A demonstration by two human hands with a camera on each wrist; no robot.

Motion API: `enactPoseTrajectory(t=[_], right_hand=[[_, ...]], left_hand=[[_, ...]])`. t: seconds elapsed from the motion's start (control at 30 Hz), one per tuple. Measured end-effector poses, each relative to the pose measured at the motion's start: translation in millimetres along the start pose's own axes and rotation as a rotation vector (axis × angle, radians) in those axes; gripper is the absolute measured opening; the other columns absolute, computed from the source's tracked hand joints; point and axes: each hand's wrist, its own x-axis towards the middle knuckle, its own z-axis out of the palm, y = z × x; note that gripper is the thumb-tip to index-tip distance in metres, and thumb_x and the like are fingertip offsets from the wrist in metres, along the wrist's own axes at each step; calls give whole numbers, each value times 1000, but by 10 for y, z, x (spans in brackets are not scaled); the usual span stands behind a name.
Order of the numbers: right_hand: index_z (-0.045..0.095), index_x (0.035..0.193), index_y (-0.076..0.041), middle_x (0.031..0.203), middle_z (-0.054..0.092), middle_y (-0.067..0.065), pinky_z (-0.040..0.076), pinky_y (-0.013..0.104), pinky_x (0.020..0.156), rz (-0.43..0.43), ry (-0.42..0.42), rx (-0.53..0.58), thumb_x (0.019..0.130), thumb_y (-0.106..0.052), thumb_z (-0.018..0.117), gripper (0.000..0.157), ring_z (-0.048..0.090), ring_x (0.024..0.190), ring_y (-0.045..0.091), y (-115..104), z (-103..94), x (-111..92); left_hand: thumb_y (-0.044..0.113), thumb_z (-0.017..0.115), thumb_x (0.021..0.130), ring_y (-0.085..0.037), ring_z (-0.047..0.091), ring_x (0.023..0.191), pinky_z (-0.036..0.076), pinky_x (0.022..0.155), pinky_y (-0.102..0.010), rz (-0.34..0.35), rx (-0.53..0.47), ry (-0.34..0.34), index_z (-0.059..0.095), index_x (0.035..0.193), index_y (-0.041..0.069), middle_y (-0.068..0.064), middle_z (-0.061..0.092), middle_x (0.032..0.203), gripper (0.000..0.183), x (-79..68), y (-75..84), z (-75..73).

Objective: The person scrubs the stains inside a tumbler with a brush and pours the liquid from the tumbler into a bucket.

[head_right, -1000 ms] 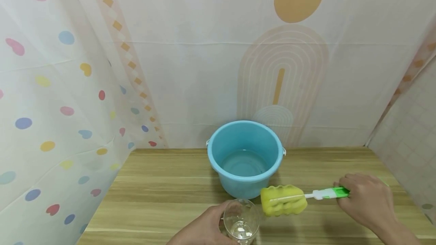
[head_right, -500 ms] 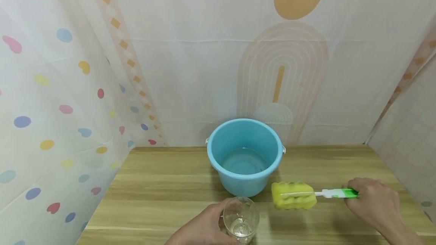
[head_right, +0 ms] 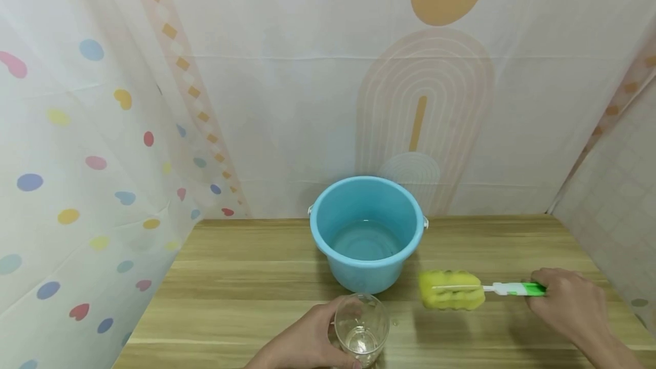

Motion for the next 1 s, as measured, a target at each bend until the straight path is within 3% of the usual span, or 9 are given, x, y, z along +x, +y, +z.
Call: enactPoseTrajectory(t=[0.23, 0.6, 0.8, 1.0], right_hand=[[42, 58, -25, 57, 29, -12, 23, 24, 46, 23, -31, 1, 66, 4, 69, 40, 22, 51, 3, 61, 13, -8], [35, 56, -24, 55, 26, -14, 22, 23, 45, 5, -2, 21, 62, 3, 70, 44, 19, 52, 0, 194, 154, -121], [41, 57, -21, 54, 26, -15, 22, 24, 44, 3, 6, 14, 58, 1, 72, 38, 18, 52, 1, 283, 203, -188], [41, 58, -20, 54, 27, -11, 24, 23, 45, 80, -122, 21, 65, 6, 70, 40, 20, 51, 3, 318, 210, -207]], left_hand=[[27, 92, 81, -8, 60, 120, 49, 102, -29, 7, -3, 1, 56, 141, 33, 12, 64, 131, 71, -4, -4, -2], [26, 92, 82, -11, 59, 124, 48, 103, -29, 8, -43, 0, 54, 145, 36, 9, 63, 137, 74, -25, -18, 10], [26, 91, 83, -11, 58, 125, 48, 103, -29, 20, -34, -3, 53, 146, 35, 10, 63, 137, 74, -18, -14, 13], [27, 91, 83, -10, 58, 125, 46, 105, -29, 33, -6, 6, 53, 146, 35, 10, 63, 136, 74, -19, -8, 8]])
